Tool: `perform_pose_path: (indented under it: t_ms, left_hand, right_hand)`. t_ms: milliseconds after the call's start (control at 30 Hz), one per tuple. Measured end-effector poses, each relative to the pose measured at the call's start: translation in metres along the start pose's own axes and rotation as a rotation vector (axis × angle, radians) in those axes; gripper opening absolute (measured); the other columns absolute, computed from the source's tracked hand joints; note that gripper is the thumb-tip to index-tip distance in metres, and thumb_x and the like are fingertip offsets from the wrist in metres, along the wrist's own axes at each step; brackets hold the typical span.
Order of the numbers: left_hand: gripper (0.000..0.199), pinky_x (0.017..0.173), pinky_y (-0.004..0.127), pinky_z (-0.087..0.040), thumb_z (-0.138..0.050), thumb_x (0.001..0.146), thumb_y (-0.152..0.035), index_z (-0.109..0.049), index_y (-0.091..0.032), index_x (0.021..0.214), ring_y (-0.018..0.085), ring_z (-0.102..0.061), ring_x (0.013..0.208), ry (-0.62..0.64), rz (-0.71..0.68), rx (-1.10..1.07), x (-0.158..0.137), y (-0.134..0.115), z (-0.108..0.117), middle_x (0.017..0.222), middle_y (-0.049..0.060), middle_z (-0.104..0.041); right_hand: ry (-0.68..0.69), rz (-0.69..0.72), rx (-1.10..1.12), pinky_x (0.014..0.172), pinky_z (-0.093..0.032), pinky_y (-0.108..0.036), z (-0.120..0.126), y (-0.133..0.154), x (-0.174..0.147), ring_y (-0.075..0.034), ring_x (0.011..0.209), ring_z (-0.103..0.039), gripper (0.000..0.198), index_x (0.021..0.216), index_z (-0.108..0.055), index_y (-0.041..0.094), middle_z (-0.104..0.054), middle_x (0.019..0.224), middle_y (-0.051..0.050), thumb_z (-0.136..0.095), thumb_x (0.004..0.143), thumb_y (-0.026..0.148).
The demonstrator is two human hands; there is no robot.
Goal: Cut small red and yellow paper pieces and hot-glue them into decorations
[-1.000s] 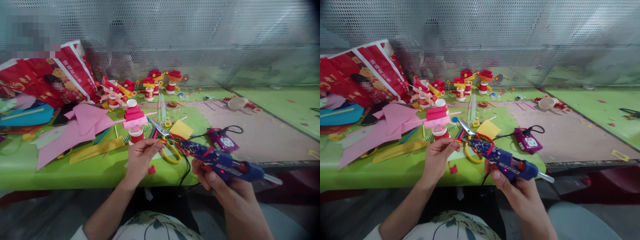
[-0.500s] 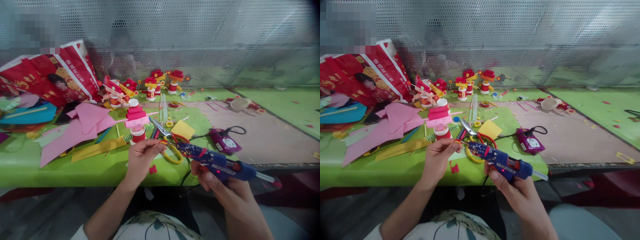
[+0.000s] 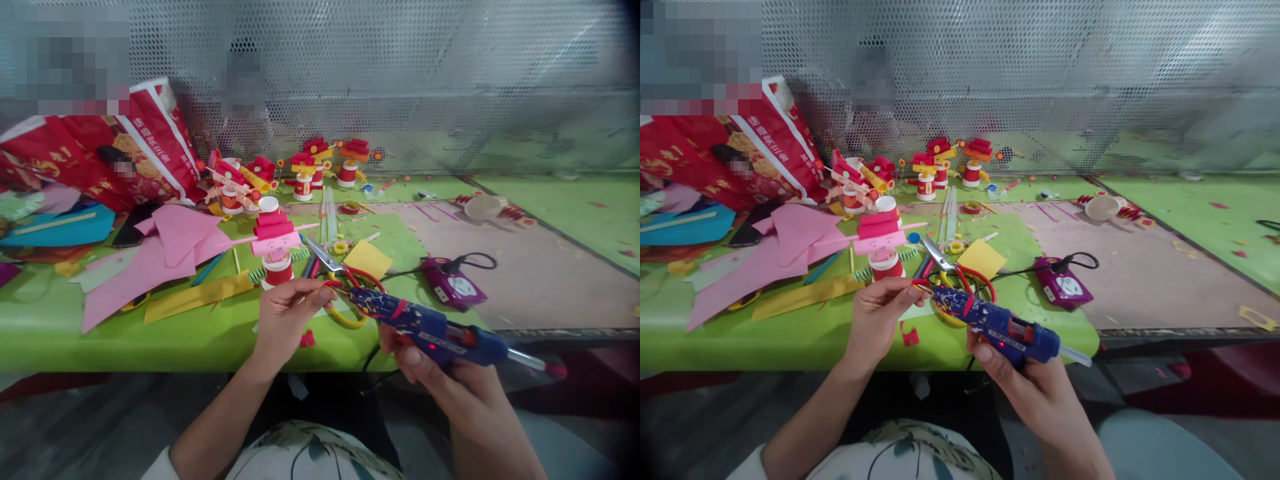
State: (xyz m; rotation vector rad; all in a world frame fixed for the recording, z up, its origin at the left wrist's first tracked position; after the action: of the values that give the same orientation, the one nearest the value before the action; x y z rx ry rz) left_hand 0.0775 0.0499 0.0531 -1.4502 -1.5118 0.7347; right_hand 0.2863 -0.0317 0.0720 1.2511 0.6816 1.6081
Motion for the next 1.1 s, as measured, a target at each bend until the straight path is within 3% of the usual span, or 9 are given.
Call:
perform_pose_path:
  t_ms: [133,333,467,567,800,1100]
  left_hand:
    - [0.009,0.067,0.027,-0.062,-0.088,0.079,-0.028,-0.084,-0.021,0.084,0.015,-0.073,0.066,-0.004,-0.008,-0.028,0.001,-0.002,-0.003,0.077,0.004,-0.081]
    - [0.009,0.066,0.024,-0.062,-0.089,0.079,-0.027,-0.084,-0.021,0.084,0.014,-0.073,0.066,0.002,-0.066,-0.007,0.002,-0.003,-0.001,0.074,0.003,-0.08]
    - [0.003,0.068,0.023,-0.062,-0.086,0.083,-0.024,-0.085,-0.023,0.086,0.013,-0.074,0.069,0.032,-0.089,0.007,0.002,-0.004,0.001,0.076,0.002,-0.081]
    - [0.005,0.066,0.021,-0.061,-0.087,0.081,-0.023,-0.085,-0.023,0.086,0.012,-0.073,0.066,0.012,-0.097,0.007,0.002,-0.006,0.0,0.073,0.001,-0.08]
    - [0.006,0.065,0.021,-0.061,-0.088,0.081,-0.022,-0.086,-0.024,0.087,0.012,-0.073,0.066,0.009,-0.114,0.02,0.001,-0.007,0.0,0.073,0.001,-0.08]
    - [0.008,0.069,0.022,-0.061,-0.086,0.083,-0.022,-0.086,-0.024,0.091,0.012,-0.074,0.071,0.011,-0.145,0.06,-0.001,-0.006,0.004,0.081,0.003,-0.082]
  right_hand:
    - [-0.009,0.05,-0.08,0.041,-0.045,-0.019,-0.001,-0.002,-0.002,-0.013,0.054,-0.06,0.007,0.096,-0.075,0.026,-0.069,0.074,0.0,-0.069,0.098,0.03]
    - [-0.082,0.178,-0.303,0.063,-0.06,-0.025,-0.001,0.007,-0.005,-0.019,0.07,-0.072,0.004,0.095,-0.073,0.026,-0.075,0.081,-0.001,-0.071,0.095,0.029]
    - [-0.07,0.19,-0.429,0.058,-0.058,-0.028,-0.004,0.006,-0.01,-0.021,0.07,-0.073,0.012,0.105,-0.069,0.025,-0.076,0.088,-0.004,-0.068,0.097,0.034]
    - [-0.086,0.267,-0.557,0.063,-0.06,-0.031,-0.006,0.007,-0.012,-0.024,0.075,-0.076,0.02,0.116,-0.064,0.025,-0.077,0.095,-0.007,-0.063,0.1,0.038]
    - [-0.124,0.368,-0.751,0.057,-0.058,-0.033,-0.01,0.021,-0.005,-0.024,0.067,-0.076,0.027,0.11,-0.058,0.022,-0.077,0.085,-0.008,-0.052,0.106,0.048]
    - [-0.095,0.408,-0.754,0.054,-0.057,-0.032,-0.01,0.023,-0.005,-0.023,0.062,-0.075,0.025,0.108,-0.057,0.021,-0.075,0.08,-0.008,-0.053,0.106,0.046]
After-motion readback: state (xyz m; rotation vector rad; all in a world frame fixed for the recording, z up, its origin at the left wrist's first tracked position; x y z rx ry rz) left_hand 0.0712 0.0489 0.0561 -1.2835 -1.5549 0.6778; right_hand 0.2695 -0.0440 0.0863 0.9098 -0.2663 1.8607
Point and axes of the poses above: each hand's wrist, its own x-axis towards the middle knuckle, its own z-axis out of the back of the hand, y = z × x, the point moved 1 cm from there along x, towards the middle knuckle
